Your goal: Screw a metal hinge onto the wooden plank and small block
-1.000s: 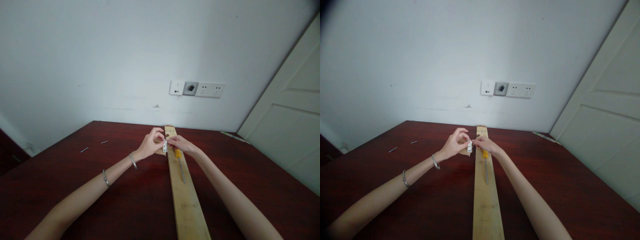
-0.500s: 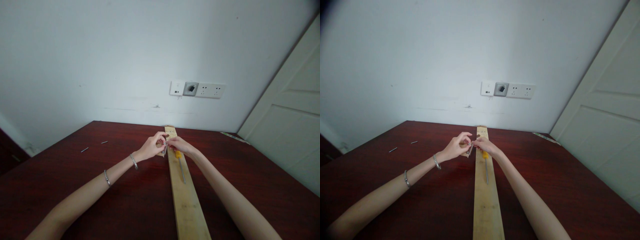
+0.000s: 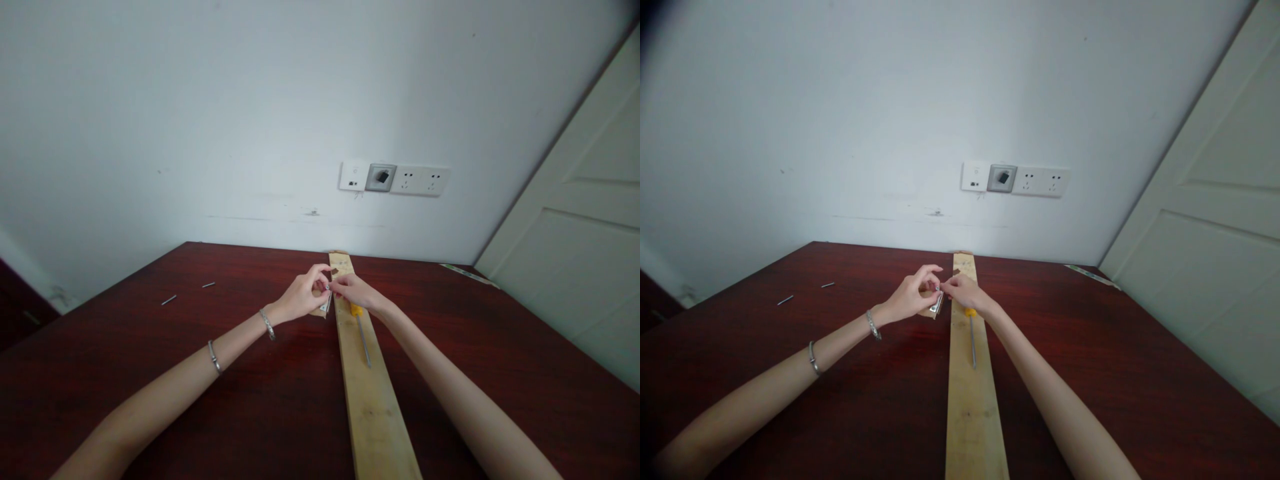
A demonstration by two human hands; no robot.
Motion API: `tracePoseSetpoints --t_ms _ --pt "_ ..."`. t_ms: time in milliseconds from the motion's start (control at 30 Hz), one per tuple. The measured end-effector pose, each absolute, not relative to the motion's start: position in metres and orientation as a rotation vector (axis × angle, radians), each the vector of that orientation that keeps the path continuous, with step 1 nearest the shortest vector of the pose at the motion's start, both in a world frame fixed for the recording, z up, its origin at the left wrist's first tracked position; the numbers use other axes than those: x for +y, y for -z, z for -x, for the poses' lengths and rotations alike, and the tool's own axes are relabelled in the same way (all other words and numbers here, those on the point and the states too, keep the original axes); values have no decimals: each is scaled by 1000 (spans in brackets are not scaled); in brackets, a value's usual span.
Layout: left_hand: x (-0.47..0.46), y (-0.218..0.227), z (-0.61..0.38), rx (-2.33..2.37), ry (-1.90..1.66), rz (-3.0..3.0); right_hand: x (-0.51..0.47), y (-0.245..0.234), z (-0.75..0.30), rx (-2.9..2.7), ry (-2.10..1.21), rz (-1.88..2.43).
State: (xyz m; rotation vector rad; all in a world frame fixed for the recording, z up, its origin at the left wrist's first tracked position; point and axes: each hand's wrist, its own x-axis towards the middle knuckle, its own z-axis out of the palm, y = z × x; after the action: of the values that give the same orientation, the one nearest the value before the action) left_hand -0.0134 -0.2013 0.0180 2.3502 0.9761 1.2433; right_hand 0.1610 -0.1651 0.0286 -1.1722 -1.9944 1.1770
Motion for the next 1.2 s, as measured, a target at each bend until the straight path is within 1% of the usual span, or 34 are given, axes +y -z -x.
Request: tracePoseSetpoints --t_ms 267,767,1067,1200 --pt "-201 -17 11 999 -1359 -2254 -161 -24 -156 -2025 -1073 1198" --pt "-205 -17 11 1169 -1391 -2233 -159 -19 -153 -2028 -927 1211" --pt "-210 -25 7 1049 -1336 -2271 -159 -13 -150 -1951 -1027 1283" --pt "-211 -33 8 1025 -1409 -2191 -160 -16 -152 -1900 -1086 1293"
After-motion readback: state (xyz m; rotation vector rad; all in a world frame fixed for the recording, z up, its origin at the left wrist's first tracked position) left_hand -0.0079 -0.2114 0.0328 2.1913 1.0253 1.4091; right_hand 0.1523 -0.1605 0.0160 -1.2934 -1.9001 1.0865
